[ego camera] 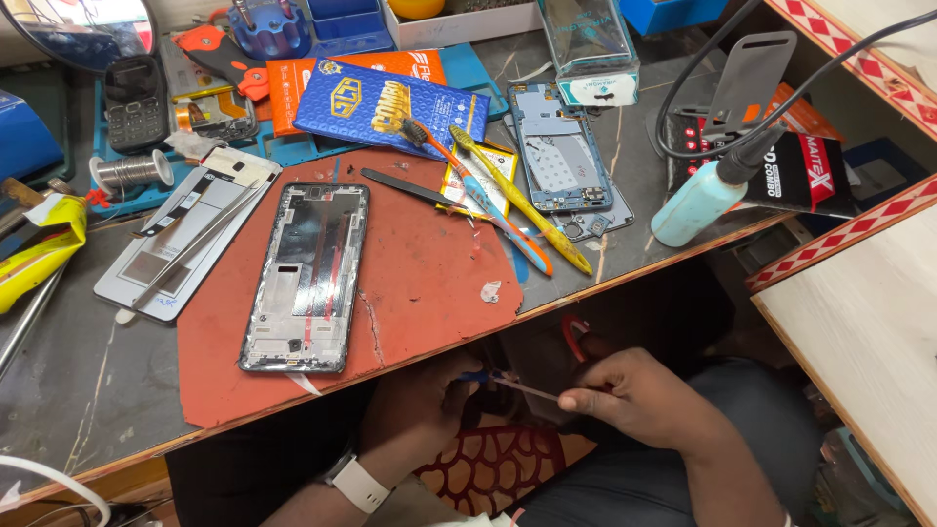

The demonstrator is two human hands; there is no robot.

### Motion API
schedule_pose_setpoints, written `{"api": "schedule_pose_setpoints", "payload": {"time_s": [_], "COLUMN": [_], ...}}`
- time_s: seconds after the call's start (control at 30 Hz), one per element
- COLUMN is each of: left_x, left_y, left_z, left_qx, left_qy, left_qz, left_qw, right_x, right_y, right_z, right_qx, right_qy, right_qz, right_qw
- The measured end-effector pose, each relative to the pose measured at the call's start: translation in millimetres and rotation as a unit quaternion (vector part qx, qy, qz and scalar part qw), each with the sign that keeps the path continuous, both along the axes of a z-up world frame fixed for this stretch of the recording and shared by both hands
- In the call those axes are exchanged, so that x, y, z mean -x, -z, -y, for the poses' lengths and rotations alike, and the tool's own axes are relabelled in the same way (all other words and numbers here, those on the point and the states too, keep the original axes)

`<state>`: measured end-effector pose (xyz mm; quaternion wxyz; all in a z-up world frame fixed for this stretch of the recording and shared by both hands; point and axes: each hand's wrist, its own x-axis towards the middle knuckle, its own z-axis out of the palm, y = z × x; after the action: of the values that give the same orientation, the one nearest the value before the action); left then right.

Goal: The person applies red adhesive tape to the edges of a disassembled smartphone frame, uses tweezers to adjust internal components, and applies adhesive from a yellow tube along the frame's perimeter.

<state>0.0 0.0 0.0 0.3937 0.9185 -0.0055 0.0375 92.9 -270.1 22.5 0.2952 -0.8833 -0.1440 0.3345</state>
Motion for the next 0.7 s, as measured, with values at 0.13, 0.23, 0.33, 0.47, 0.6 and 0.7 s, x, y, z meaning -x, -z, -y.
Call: {"api": "schedule_pose_setpoints", "payload": {"time_s": [0.13,0.23,0.33,0.47,0.6,0.7], "left_x": [-3.2,-3.4,-4.1,-16.4,-24.5,-22.9], "left_y": [25.7,37.9,49.2,68.0,74.0,79.8], "left_z": [-8.2,-30.0,-46.1,-59.5,-70.1,-59.0], "left_qx": [-0.012,0.027,0.083,0.252,-0.039,-0.059], "left_qy": [-0.029,-0.010,0.028,-0.037,-0.038,0.031], "left_qz": [-0.035,0.029,0.144,0.037,0.351,0.335], "left_qw": [0.999,0.999,0.986,0.966,0.935,0.940], "right_x": [-10.9,-24.5,-35.5,-39.0,-39.1,-44.6], "right_y": [9.1,10.2,23.6,22.2,22.9,35.5], "right_z": [26.8,62.4,81.2,112.2,120.0,117.8], "right_qx": [-0.108,-0.238,-0.372,-0.660,-0.658,-0.582], "right_qy": [-0.034,0.003,0.133,0.136,0.155,0.221], "right_qz": [0.083,0.192,0.129,0.016,0.031,-0.021], "right_qw": [0.990,0.952,0.909,0.739,0.736,0.782]}}
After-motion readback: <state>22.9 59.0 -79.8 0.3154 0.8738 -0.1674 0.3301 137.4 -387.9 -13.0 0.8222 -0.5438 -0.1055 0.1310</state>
